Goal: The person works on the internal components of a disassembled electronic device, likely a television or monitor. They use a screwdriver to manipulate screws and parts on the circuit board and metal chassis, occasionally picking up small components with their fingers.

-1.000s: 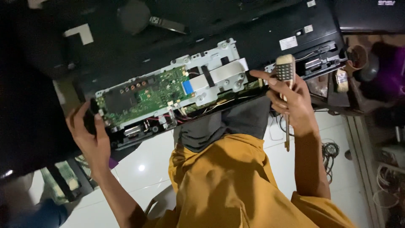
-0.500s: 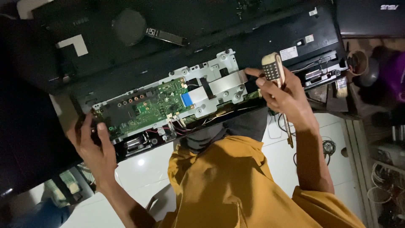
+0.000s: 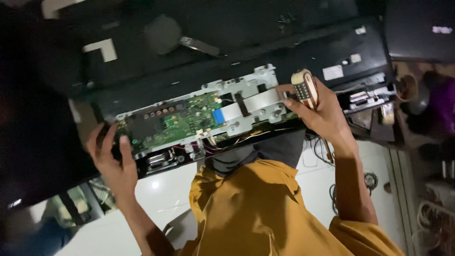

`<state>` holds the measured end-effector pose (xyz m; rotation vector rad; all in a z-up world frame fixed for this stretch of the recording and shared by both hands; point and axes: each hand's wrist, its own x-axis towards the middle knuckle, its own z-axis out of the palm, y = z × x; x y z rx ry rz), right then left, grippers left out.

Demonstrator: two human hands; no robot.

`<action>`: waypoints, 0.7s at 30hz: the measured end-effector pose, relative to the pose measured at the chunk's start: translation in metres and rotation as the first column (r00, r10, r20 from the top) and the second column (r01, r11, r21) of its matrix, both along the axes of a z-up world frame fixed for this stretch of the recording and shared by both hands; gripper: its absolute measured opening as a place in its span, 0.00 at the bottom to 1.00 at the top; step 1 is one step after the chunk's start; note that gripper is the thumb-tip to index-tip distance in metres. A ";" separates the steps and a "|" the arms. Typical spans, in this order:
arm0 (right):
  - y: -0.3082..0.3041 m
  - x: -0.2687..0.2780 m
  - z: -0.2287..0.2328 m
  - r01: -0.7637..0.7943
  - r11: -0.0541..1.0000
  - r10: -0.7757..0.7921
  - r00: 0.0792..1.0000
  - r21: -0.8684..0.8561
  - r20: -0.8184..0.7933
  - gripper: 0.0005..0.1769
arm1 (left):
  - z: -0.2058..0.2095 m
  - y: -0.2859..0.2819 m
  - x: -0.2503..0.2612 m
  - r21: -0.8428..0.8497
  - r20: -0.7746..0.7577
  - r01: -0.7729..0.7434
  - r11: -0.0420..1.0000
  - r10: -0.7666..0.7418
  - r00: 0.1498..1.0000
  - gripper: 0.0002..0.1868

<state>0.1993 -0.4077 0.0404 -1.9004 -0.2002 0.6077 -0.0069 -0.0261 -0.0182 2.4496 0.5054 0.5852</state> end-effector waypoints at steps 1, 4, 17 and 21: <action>0.004 -0.002 -0.002 -0.010 1.000 0.012 0.993 -0.016 0.115 0.20 | 0.003 -0.001 0.001 -0.072 0.018 0.003 0.997 -0.001 1.000 0.18; 0.001 -0.005 -0.027 -0.018 0.997 0.036 0.967 -0.074 0.251 0.24 | -0.005 0.000 -0.001 -0.186 0.115 -0.028 0.982 0.050 0.992 0.13; 0.034 -0.010 -0.008 -0.089 0.923 0.182 0.958 -0.373 0.222 0.19 | -0.024 0.022 -0.018 -0.439 0.188 0.078 0.895 0.007 0.982 0.18; 0.038 -0.006 -0.013 -0.134 0.852 0.218 0.970 -0.505 0.111 0.22 | -0.019 0.024 -0.019 -0.489 0.160 0.059 0.870 0.023 0.987 0.21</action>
